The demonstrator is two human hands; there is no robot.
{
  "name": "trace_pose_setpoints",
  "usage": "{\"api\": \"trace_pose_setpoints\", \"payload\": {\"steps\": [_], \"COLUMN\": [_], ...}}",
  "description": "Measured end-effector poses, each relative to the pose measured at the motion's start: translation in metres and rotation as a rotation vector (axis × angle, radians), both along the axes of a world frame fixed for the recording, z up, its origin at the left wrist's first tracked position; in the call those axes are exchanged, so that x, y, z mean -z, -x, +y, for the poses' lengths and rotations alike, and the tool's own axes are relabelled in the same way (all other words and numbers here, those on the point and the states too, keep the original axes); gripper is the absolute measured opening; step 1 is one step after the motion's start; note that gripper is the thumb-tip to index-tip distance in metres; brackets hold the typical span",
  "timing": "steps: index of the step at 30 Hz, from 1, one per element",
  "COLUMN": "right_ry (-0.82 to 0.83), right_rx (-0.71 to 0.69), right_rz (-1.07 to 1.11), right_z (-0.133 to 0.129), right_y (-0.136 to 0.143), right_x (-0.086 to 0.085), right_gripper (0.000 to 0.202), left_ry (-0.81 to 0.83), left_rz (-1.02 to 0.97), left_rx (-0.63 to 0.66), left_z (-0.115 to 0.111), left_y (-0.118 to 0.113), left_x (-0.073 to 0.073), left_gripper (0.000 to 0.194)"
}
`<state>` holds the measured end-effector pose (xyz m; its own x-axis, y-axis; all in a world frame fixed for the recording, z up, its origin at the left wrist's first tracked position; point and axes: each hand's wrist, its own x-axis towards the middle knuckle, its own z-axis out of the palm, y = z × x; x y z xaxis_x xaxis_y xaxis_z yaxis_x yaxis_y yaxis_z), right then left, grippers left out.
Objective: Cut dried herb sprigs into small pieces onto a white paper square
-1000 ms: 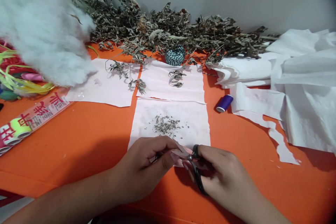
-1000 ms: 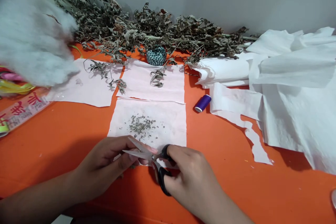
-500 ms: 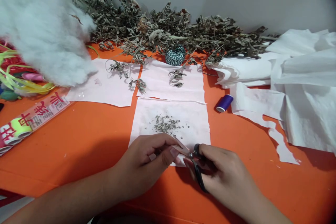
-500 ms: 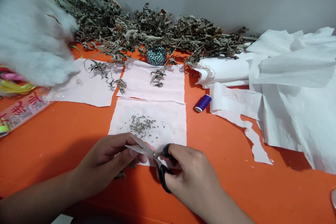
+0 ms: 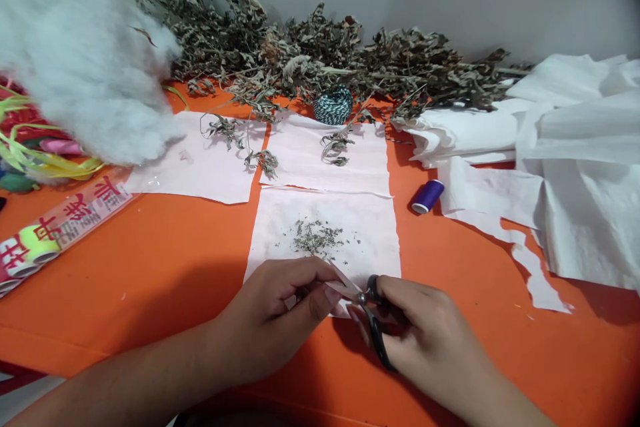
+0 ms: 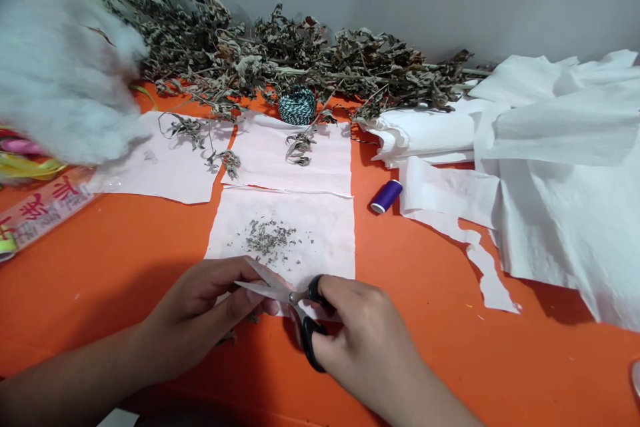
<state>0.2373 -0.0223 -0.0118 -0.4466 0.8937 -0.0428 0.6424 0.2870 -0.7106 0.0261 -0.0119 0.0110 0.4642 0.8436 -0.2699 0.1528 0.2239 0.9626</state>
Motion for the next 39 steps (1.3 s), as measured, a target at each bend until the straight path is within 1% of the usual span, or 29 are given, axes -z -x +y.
{"api": "trace_pose_setpoints", "payload": {"steps": [4,11,15,19,24,26,30,35,39], "right_ry": [0.005,0.001,-0.007,-0.024,-0.036,-0.024,0.009,0.100,0.163], "right_rx": [-0.002,0.028,0.031,0.036,0.036,0.040,0.037,0.029,0.037], "right_rz": [-0.007,-0.055,-0.061,-0.068,-0.060,-0.054,-0.025,0.054,0.070], "right_z": [-0.0005,-0.0030,-0.0015,-0.0001,-0.0019,-0.0029,-0.0040,-0.0049,-0.0048], "right_y": [-0.0011,-0.0047,-0.0041,-0.0044,-0.0064,-0.0068,-0.0062,-0.0047,-0.0029], "right_x": [0.0012,0.0031,0.0043,0.0047,0.0041,0.0043,0.0061,0.0076,0.0046], "right_gripper": [0.026,0.028,0.030,0.030,0.031,0.031,0.031,0.028,0.027], "left_ry": [0.001,0.099,0.134,0.181,0.134,0.123,0.167,0.268,0.331], "left_rz": [0.010,-0.053,-0.051,-0.017,-0.005,-0.038,-0.160,-0.238,-0.377], "left_rx": [-0.011,-0.073,-0.111,-0.120,-0.102,-0.110,-0.153,-0.181,-0.223], "left_z": [0.0000,-0.0029,-0.0023,-0.0022,-0.0032,-0.0031,-0.0037,-0.0076,-0.0084], "left_y": [-0.0006,-0.0016,-0.0029,-0.0026,-0.0007,-0.0009,-0.0025,-0.0035,-0.0047], "left_x": [0.0007,0.0020,0.0011,0.0026,0.0049,0.0049,0.0043,0.0047,0.0060], "left_gripper": [0.025,0.025,0.023,0.029,0.029,0.026,0.020,0.024,0.017]}}
